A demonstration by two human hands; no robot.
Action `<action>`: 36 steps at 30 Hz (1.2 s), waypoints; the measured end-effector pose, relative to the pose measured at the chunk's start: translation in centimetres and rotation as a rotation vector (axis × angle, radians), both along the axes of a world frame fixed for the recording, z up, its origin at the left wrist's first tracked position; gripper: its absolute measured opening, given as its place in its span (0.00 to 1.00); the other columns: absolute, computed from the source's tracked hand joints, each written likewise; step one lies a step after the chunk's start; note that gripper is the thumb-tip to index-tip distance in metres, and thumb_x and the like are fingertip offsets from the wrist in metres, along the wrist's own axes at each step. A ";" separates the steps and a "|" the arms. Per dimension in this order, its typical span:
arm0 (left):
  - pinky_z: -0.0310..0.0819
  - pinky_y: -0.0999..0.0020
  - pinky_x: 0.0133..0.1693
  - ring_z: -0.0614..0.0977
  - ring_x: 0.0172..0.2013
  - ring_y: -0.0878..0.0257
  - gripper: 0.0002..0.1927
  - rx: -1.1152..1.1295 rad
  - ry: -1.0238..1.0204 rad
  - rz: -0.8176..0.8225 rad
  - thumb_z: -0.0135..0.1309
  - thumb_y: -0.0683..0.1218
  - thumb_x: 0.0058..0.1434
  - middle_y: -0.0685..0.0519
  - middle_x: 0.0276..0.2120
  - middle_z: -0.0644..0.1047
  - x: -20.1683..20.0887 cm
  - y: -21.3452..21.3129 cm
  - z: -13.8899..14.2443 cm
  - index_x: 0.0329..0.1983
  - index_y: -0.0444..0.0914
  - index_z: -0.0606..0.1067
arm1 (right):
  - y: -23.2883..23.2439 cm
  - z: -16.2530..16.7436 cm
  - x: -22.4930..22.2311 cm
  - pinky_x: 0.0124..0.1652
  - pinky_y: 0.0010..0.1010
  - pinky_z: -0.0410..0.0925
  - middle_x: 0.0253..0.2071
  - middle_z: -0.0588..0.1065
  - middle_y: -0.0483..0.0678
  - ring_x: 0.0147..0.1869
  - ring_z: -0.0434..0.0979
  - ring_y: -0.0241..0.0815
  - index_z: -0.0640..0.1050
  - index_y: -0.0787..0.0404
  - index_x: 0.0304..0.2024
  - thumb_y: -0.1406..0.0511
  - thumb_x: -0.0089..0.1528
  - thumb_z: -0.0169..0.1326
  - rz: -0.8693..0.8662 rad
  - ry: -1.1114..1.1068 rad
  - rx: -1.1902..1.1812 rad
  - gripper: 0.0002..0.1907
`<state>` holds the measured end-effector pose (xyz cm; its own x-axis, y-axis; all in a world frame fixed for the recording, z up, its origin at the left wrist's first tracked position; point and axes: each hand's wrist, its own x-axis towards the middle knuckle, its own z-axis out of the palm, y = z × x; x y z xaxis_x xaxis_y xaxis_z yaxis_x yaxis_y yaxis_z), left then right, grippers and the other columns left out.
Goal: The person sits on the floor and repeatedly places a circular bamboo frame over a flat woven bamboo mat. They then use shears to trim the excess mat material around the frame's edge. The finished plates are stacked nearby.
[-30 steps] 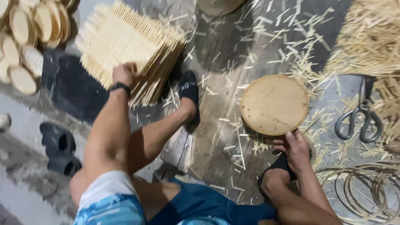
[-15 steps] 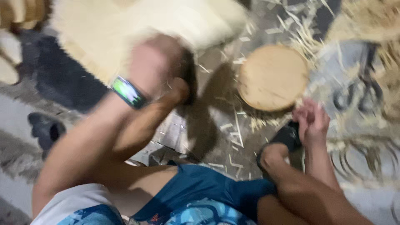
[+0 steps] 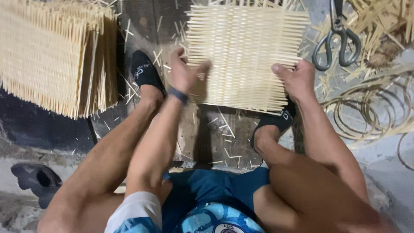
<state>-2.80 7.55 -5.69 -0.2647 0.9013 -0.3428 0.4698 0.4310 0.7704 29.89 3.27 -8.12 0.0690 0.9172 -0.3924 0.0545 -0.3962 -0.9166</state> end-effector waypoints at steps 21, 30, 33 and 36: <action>0.79 0.65 0.49 0.83 0.52 0.60 0.42 -0.227 -0.182 0.091 0.71 0.47 0.57 0.46 0.53 0.79 -3.4 2.2 1.3 0.69 0.35 0.60 | -11.5 -4.5 21.4 0.39 0.26 0.72 0.45 0.75 0.49 0.44 0.75 0.37 0.75 0.64 0.53 0.68 0.64 0.69 -0.708 -0.588 0.041 0.19; 0.82 0.64 0.42 0.83 0.50 0.58 0.33 -0.032 -0.222 0.176 0.66 0.42 0.66 0.44 0.55 0.76 -8.2 1.9 0.5 0.68 0.35 0.61 | -23.0 -4.9 26.2 0.42 0.45 0.72 0.35 0.80 0.63 0.40 0.81 0.60 0.82 0.66 0.37 0.63 0.62 0.65 -0.349 -1.117 -0.381 0.11; 0.84 0.65 0.43 0.84 0.49 0.59 0.31 -0.005 -0.222 0.140 0.66 0.40 0.68 0.45 0.57 0.75 -8.6 1.9 0.3 0.68 0.34 0.62 | -21.7 -4.9 28.9 0.38 0.38 0.73 0.34 0.80 0.58 0.36 0.83 0.50 0.83 0.67 0.39 0.69 0.63 0.61 -0.595 -1.096 -0.229 0.05; 0.83 0.64 0.44 0.83 0.48 0.58 0.30 0.114 -0.224 0.095 0.66 0.38 0.68 0.45 0.55 0.75 -8.2 2.0 1.0 0.67 0.33 0.64 | -20.3 -2.6 33.1 0.29 0.39 0.70 0.24 0.76 0.56 0.30 0.79 0.51 0.81 0.73 0.29 0.78 0.58 0.61 -0.669 -1.088 -0.010 0.03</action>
<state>-11.00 9.59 -4.69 -0.2794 0.9122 -0.2998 0.2439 0.3694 0.8967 63.00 -17.00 -10.72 0.8029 0.5769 0.1503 0.5601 -0.6437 -0.5215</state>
